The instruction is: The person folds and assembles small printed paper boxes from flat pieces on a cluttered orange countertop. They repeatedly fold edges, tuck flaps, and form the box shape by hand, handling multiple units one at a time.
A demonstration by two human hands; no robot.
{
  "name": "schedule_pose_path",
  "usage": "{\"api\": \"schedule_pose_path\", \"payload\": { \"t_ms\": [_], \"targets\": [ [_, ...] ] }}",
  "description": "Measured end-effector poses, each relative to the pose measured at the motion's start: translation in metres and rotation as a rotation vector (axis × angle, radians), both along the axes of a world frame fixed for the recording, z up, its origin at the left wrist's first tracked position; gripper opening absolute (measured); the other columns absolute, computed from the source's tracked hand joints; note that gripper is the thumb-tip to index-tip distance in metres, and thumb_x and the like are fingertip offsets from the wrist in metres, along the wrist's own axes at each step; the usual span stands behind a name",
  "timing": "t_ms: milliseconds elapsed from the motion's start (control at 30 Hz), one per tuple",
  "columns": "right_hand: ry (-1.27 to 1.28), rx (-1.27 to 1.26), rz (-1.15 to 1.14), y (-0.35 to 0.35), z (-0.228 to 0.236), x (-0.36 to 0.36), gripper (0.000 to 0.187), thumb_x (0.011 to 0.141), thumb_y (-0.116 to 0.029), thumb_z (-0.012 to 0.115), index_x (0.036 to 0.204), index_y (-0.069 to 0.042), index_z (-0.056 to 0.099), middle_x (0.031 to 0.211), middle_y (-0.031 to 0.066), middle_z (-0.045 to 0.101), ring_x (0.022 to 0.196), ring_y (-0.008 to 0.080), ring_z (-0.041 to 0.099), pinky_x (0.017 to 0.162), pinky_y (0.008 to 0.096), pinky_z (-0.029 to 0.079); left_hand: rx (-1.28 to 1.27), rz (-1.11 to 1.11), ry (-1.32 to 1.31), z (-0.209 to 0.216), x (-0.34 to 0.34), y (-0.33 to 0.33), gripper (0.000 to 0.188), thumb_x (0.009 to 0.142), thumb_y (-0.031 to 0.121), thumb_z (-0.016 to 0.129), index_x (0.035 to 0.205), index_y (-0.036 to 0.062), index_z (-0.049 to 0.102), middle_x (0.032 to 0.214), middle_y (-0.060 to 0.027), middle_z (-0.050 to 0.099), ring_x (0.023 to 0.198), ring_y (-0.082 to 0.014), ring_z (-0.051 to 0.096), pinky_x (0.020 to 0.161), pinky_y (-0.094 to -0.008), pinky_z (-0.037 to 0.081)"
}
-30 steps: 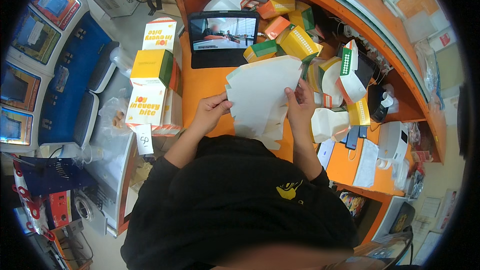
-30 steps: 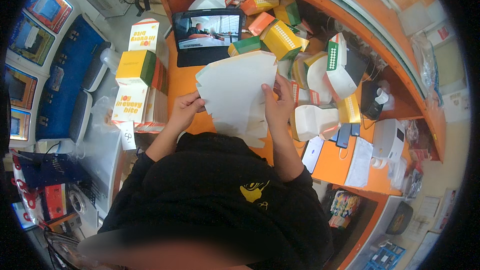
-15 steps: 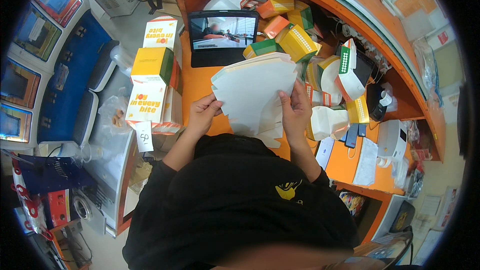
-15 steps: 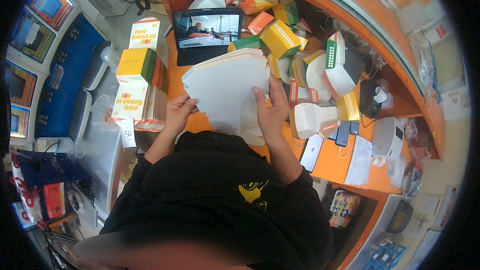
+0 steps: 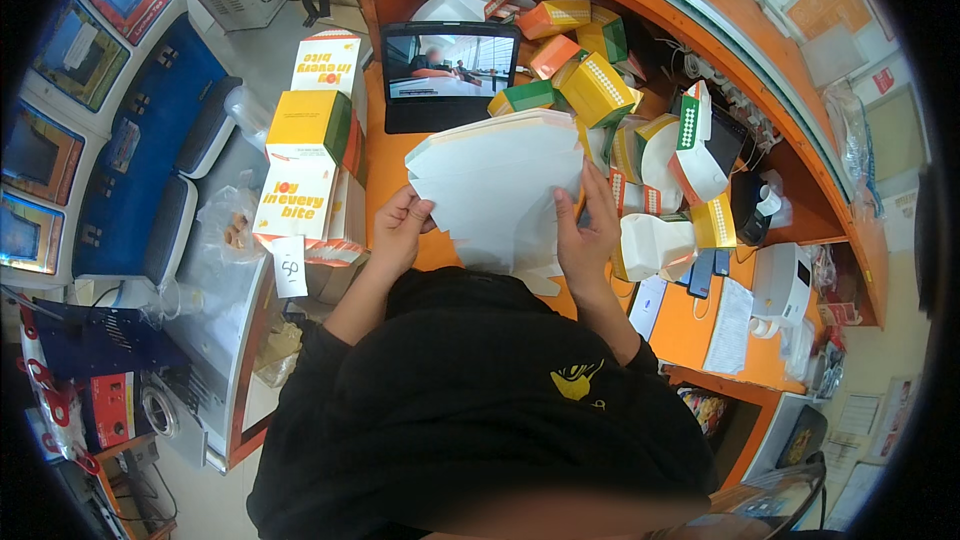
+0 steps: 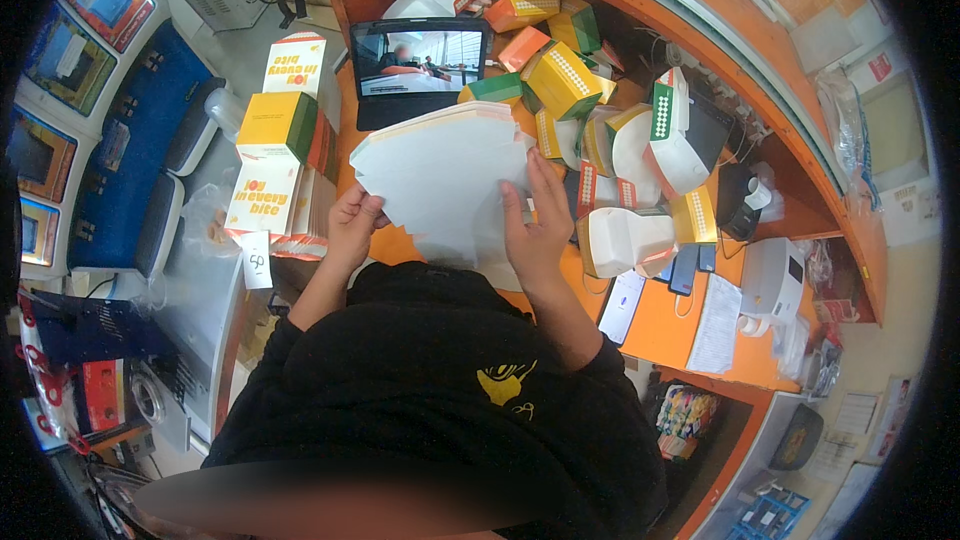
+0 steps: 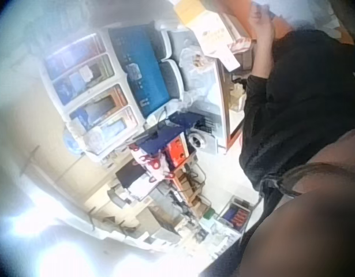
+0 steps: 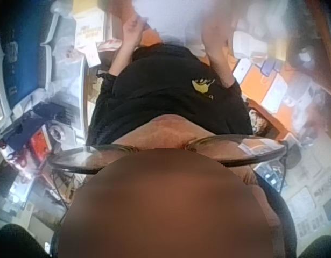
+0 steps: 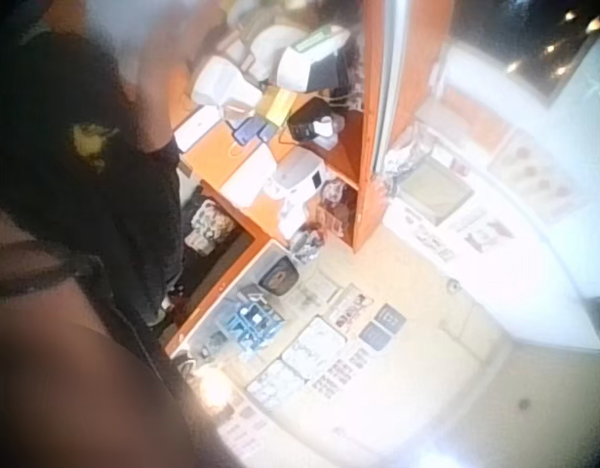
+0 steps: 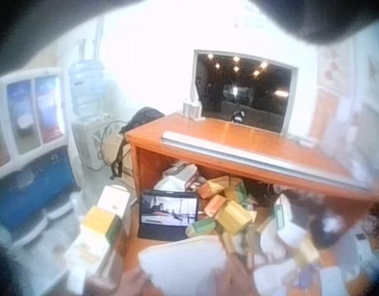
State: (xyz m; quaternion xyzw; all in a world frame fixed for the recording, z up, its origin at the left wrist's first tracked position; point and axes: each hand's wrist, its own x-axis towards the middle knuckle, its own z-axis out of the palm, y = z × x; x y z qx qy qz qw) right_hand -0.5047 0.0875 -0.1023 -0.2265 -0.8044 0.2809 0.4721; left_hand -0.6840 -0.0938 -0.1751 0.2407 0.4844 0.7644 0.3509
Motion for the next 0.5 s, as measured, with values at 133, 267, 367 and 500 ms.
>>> {"api": "schedule_pose_path", "payload": {
  "t_ms": [133, 267, 367, 500],
  "targets": [
    [0.003, 0.043, 0.004, -0.0024, 0.0007, -0.0005, 0.045, 0.085, -0.007, 0.073, 0.126, 0.003, 0.06, 0.13, 0.0234, 0.059, 0.122, 0.0337, 0.058, 0.099, 0.0383, 0.048, -0.017, 0.038, -0.009, 0.0, 0.0008, -0.0024, 0.028, 0.1, 0.019, 0.058, 0.121, 0.0016, 0.059, 0.109, -0.0039, 0.066, 0.096, -0.0128, 0.065, 0.083, -0.0283, 0.056],
    [0.019, 0.079, -0.007, -0.0026, -0.0021, -0.0016, 0.048, 0.08, -0.007, 0.078, 0.125, 0.002, 0.062, 0.128, 0.0221, 0.061, 0.118, 0.0332, 0.061, 0.097, 0.0379, 0.048, 0.001, 0.045, -0.033, -0.0004, 0.0022, -0.0041, 0.028, 0.1, 0.019, 0.059, 0.121, 0.0015, 0.059, 0.109, -0.0038, 0.066, 0.095, -0.0125, 0.065, 0.083, -0.0274, 0.055],
    [0.033, 0.125, -0.039, -0.0021, -0.0047, -0.0016, 0.05, 0.077, -0.007, 0.081, 0.123, 0.0, 0.064, 0.125, 0.0196, 0.064, 0.112, 0.0314, 0.063, 0.094, 0.0374, 0.048, 0.022, 0.03, -0.019, -0.0015, 0.0023, -0.0062, 0.028, 0.1, 0.019, 0.059, 0.122, 0.0021, 0.058, 0.109, -0.0031, 0.066, 0.095, -0.0122, 0.065, 0.083, -0.0269, 0.055],
    [0.069, 0.162, -0.041, -0.0023, -0.0075, -0.0019, 0.049, 0.074, -0.006, 0.082, 0.12, -0.001, 0.065, 0.121, 0.0168, 0.067, 0.107, 0.0285, 0.065, 0.091, 0.0354, 0.045, 0.024, 0.031, -0.017, -0.0042, 0.0013, -0.0088, 0.029, 0.1, 0.019, 0.058, 0.124, 0.0034, 0.057, 0.108, -0.0016, 0.065, 0.093, -0.0102, 0.063, 0.079, -0.0242, 0.053]
  ]
}}
